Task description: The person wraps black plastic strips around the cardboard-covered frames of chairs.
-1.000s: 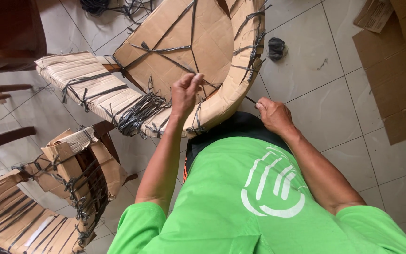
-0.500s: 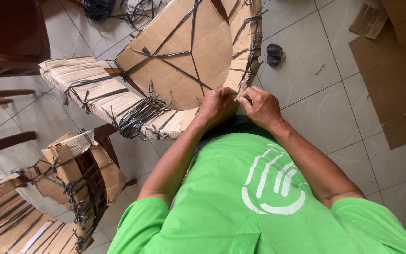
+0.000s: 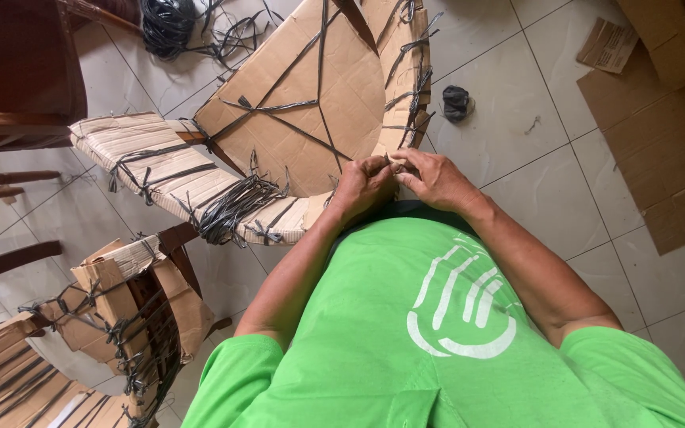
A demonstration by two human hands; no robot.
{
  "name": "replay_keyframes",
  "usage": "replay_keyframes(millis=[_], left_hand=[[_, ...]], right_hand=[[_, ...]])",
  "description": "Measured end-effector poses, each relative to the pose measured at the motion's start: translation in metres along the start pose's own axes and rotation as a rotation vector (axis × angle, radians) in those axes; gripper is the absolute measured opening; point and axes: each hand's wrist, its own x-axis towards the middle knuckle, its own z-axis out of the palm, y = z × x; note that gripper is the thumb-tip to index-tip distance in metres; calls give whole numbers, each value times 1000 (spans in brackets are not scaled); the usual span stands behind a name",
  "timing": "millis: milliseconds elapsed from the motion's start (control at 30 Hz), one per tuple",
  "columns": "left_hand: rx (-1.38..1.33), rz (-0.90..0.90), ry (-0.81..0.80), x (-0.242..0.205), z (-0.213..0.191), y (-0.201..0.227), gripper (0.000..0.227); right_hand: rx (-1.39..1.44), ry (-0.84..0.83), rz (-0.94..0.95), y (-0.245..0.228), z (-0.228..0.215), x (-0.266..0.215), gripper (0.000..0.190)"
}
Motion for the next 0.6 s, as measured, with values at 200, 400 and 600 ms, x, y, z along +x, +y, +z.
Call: replay_keyframes(millis=[200,400,600], left_hand=[[-22,28,29,14,3,-34,25],[-155,119,-33,11,3,-24,12],[-378,-6,-45,23,11,-47,17]], right_hand=[[-193,150,67,26,10,-2,9],[-213,107,208,30,9,-8,16],[-64,29,354,29,11,-8,29]])
